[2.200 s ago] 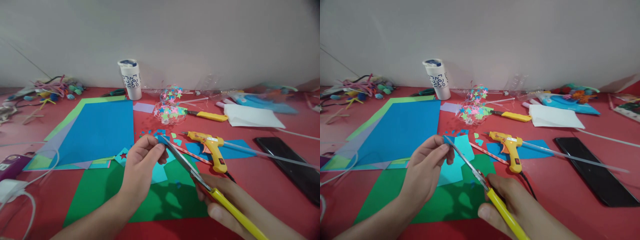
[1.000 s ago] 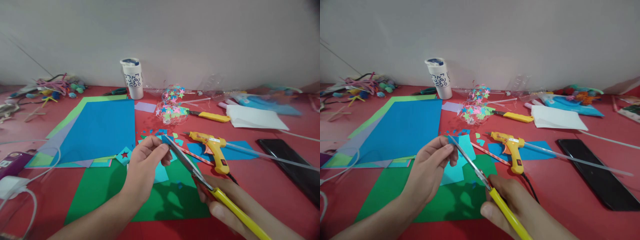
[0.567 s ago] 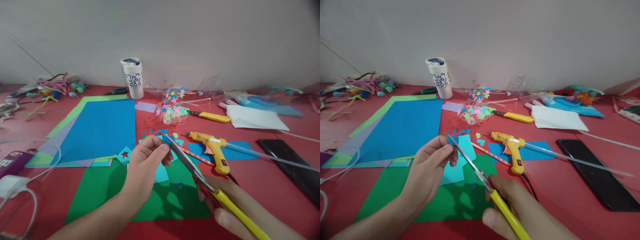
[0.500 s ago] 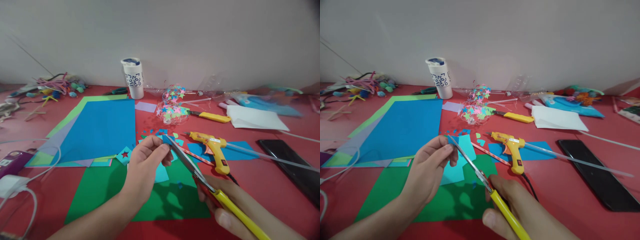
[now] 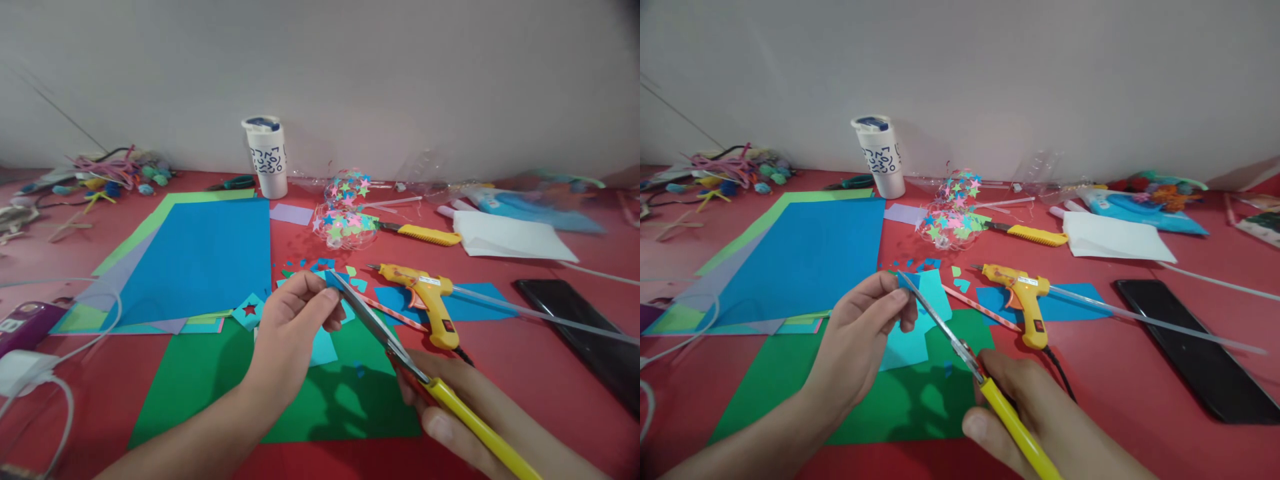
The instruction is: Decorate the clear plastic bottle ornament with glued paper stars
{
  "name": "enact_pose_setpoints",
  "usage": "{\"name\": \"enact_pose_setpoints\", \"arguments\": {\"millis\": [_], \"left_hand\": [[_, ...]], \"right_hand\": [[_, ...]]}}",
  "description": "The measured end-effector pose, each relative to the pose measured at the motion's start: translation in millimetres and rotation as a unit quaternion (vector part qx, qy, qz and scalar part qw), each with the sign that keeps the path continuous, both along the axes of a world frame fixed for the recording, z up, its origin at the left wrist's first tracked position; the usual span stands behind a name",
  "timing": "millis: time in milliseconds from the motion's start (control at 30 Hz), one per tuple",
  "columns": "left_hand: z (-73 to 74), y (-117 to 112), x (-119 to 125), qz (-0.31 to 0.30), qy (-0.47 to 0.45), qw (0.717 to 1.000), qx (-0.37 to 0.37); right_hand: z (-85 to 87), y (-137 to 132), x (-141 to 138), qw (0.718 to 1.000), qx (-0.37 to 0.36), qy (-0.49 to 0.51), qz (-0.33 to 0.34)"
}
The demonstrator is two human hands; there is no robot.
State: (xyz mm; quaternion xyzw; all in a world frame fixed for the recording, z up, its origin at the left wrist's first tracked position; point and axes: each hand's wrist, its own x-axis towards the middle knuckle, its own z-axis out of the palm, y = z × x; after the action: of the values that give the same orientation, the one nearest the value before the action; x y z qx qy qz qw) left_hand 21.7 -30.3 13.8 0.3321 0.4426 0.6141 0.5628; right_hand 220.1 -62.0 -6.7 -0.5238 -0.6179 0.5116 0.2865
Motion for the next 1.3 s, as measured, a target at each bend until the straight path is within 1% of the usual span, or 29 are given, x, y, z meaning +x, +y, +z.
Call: {"name": "enact_pose_setpoints", "arguments": {"millis": [100,233,433,567,700,833,900,1000,1033,1067,1200,1300], "left_hand": [[-0.2,0,0,0.004,0.005,1.000,-0.005],[0.5,0,0,0.006,0.004,1.000,-0.005],[2.1,0,1,0.001,0.014,1.000,-0.004],[2.4,0,1,0.007,0.017,1.000,-0.009],[1.5,0,0,0.002,0.018,1.000,-0.008],[1.1,1,0,0.004,0.015,1.000,-0.008],[1.1,1,0,0.003,0.017,1.000,-0.008],[1.2,1,0,0.000,0.019,1.000,-0.007],[1.2,1,0,-0.001,0.018,1.000,-0.006],[1.2,1,0,-0.002,0.018,1.000,-0.006],[0.8,1,-1,-0.002,0.017,1.000,-0.007],[0.4,3,-3,0.001,0.034,0.999,-0.005]], "right_hand": [[-1.1,-2,-2,1.000,-0.001,0.016,-0.019],[-0.1,-2,-2,1.000,-0.021,0.018,-0.014],[-3.0,2,4,0.999,-0.029,0.016,0.005],[-1.5,5,5,0.999,-0.020,0.015,0.047],[5.4,3,-3,1.000,-0.014,0.014,0.002],[4.3,3,-4,1.000,-0.007,0.007,0.010],[1.5,6,0,0.999,-0.001,0.002,0.034],[0.4,10,4,0.995,0.011,-0.009,0.098],[1.4,11,4,0.994,0.014,-0.016,0.110],[2.9,11,3,0.994,0.014,-0.021,0.106],[11.3,9,-5,0.999,0.009,-0.021,0.043],[17.4,9,-9,0.998,0.015,-0.040,0.052]]}}
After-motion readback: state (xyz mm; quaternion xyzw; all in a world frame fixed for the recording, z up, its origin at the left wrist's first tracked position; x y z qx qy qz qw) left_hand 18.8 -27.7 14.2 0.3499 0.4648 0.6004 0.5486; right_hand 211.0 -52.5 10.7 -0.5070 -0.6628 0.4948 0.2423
